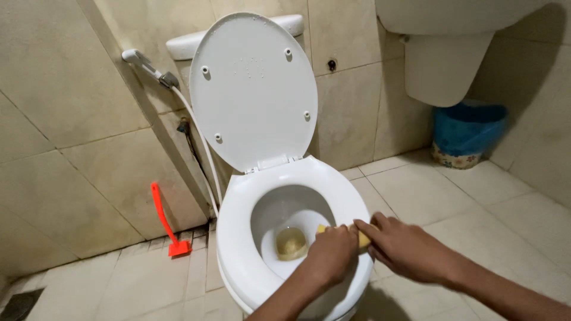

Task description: The person rinses the toilet bowl with a handheld bidet sprayer, then uses a yellow sponge to scrub the toilet seat and rim. The person scrubs the underside of the seat and the bowl's interior surfaces.

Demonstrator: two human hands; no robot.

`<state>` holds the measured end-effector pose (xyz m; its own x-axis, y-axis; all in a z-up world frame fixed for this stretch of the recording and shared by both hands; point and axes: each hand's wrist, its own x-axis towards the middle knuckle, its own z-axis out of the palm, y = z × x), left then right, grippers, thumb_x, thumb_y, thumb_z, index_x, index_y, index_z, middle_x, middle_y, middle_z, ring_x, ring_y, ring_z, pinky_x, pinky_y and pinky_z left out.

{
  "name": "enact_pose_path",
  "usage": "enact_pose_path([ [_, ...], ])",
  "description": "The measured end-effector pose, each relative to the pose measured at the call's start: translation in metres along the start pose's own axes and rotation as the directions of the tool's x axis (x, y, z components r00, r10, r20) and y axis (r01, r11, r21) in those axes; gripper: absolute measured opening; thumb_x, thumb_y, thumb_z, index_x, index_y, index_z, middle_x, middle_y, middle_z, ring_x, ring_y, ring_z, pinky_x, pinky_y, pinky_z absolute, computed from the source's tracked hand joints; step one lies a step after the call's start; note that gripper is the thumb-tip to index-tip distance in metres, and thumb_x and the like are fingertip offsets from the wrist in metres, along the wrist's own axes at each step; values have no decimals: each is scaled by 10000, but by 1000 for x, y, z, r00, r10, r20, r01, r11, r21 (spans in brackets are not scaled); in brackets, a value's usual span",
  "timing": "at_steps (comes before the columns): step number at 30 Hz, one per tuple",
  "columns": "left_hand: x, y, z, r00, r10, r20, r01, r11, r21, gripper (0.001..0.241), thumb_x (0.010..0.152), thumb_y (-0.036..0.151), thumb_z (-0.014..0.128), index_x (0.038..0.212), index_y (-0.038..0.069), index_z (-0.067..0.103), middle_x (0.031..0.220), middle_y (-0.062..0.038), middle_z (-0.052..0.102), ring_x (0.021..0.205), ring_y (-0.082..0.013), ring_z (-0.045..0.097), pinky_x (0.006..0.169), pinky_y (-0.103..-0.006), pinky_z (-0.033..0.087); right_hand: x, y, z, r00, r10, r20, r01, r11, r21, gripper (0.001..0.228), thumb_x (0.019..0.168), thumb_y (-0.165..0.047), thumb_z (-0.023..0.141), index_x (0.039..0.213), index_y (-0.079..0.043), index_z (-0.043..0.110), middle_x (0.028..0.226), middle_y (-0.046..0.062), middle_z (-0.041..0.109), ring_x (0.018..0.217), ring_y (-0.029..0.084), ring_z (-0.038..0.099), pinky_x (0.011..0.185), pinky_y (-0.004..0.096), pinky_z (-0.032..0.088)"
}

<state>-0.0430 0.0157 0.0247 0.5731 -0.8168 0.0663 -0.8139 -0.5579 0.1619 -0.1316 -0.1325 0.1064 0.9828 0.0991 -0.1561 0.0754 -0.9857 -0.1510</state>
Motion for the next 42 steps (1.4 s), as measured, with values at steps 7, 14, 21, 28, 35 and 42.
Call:
enact_pose_path([
  [7,53,-23,37,967,-140,-211,141,990,-13,337,969,90,533,1273,-27,618,1149,-227,678,1052,-416,651,866,-588,519,80,52,66,935,-120,-333,109,993,-54,582,954,-189,553,1506,-90,399,1392,152,535,1244,354,555,1021,481,513],
  [14,145,-83,64,837,-249,-488,358,922,144,563,913,168,593,1435,-15,486,1430,-264,528,1242,-518,530,973,-688,430,184,90,50,902,-158,-402,138,987,-80,594,958,-189,554,1528,-138,394,1531,144,449,1456,368,358,1169,687,173],
  [21,86,-49,43,910,-200,-363,245,966,80,500,958,118,563,1431,-30,500,1269,-264,636,1145,-501,621,943,-675,489,106,55,24,952,-112,-286,103,994,-48,613,956,-185,584,1542,-180,402,1533,83,471,1387,307,449,1162,590,298],
  [28,3,17,2,996,-58,-72,55,998,-38,424,988,147,563,1365,-47,553,1149,-263,665,1088,-476,649,902,-650,528,-1,6,25,992,14,-129,-10,999,34,657,940,-196,566,1573,-174,395,1542,55,470,1206,319,635,999,443,549],
  [35,25,19,-2,994,-74,-79,77,996,43,471,927,154,600,1347,-51,550,1244,-256,620,1184,-489,580,997,-699,424,26,34,51,941,-56,-333,74,996,40,686,932,-172,581,1571,-60,361,1464,227,524,1214,395,614,953,476,550],
  [42,153,-64,58,846,-189,-499,321,927,193,569,838,177,626,1385,32,561,1417,-217,564,1242,-517,535,997,-692,409,148,88,55,808,-116,-577,166,986,34,581,953,-105,581,1518,-67,451,1433,232,554,1300,422,526,1012,499,473],
])
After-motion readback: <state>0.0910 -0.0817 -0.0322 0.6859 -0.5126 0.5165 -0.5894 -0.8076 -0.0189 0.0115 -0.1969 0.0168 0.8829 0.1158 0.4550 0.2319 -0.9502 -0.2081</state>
